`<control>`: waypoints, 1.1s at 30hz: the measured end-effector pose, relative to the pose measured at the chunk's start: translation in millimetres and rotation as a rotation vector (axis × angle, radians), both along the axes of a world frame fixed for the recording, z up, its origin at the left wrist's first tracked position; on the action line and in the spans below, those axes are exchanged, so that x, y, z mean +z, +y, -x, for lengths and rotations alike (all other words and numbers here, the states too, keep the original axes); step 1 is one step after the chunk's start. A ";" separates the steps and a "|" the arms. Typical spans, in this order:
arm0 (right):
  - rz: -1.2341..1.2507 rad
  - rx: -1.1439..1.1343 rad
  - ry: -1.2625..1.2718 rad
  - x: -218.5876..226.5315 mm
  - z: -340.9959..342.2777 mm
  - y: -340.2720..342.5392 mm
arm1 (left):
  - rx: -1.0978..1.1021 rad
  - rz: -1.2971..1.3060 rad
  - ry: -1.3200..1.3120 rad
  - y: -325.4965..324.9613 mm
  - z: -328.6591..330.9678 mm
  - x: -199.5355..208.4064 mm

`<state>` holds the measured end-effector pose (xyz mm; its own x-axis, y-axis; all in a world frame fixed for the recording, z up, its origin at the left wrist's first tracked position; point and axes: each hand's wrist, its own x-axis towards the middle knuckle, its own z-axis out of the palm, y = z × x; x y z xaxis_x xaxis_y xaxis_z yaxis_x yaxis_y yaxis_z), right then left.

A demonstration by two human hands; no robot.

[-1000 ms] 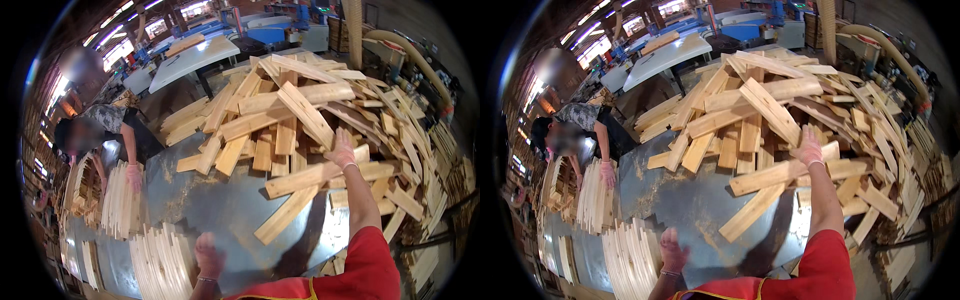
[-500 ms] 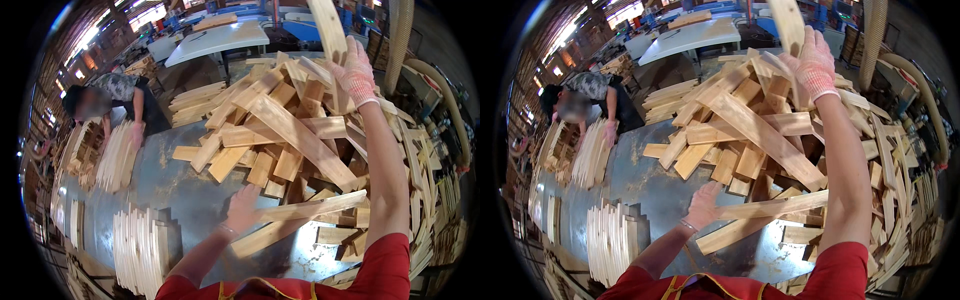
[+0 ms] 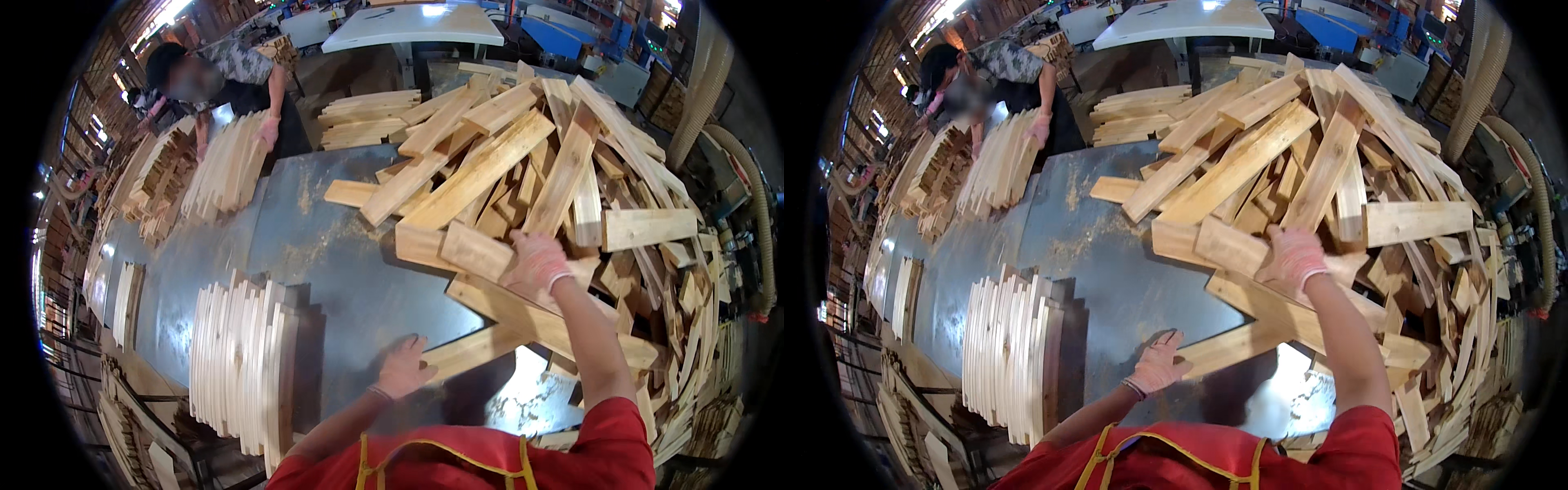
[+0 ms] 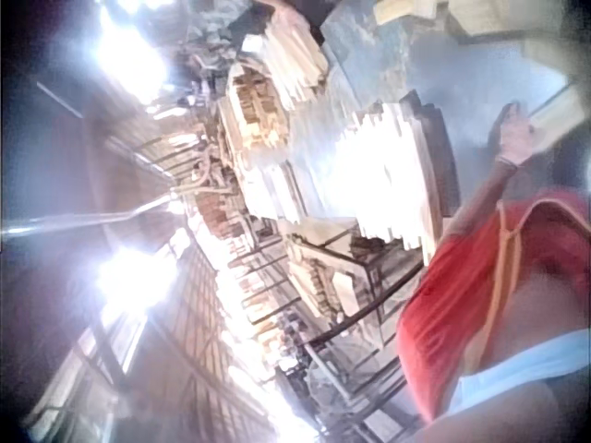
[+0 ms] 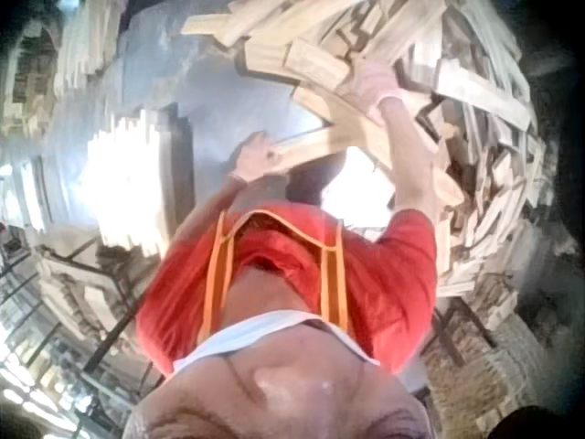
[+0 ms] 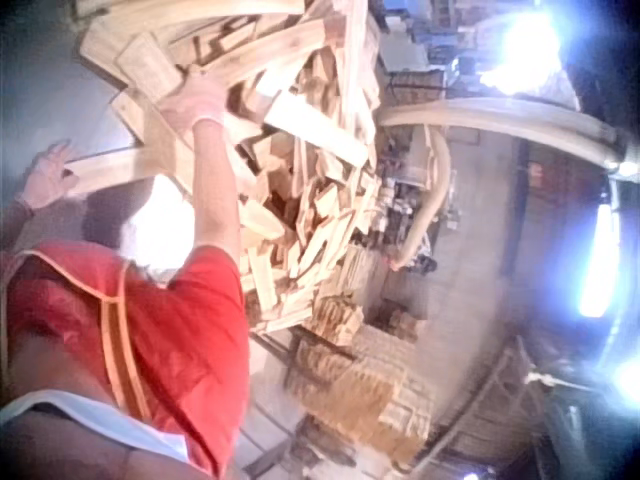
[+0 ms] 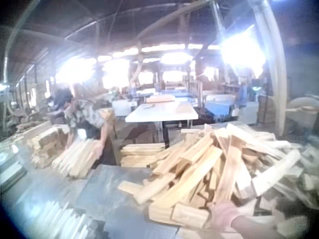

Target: The person sorts wooden planks on a metal table in a workshop. They pick up planks from a disorganized pile, inspect them, and place them into a neat stack. The person occasionally moves the stack to make room for more planks.

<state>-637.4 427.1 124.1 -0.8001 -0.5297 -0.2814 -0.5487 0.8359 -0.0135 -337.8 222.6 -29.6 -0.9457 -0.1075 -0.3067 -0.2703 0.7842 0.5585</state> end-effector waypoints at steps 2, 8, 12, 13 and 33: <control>0.037 0.007 0.025 -61.5 -34.6 -12.7 | 0.025 -0.049 0.015 -8.6 -18.7 -3.2; -0.134 0.130 -0.034 -53.4 -85.7 -68.4 | 0.074 -0.070 0.094 -55.7 -110.0 5.1; -0.307 0.232 -0.207 -77.4 -96.6 -80.5 | 0.096 -0.010 0.067 -102.8 -178.9 39.4; -0.277 0.207 -0.262 -83.5 -102.5 -74.8 | 0.129 0.044 0.145 -117.8 -207.2 32.3; 0.976 0.210 -1.010 -135.8 -350.1 -250.3 | 0.214 0.821 0.307 -197.9 -258.9 -25.9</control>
<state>-287.3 176.8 -11.7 -0.3612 -0.9229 -0.1338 -0.0670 0.1687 -0.9834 -79.0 24.7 -55.5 -0.9080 -0.3641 0.2071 -0.3872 0.9183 -0.0830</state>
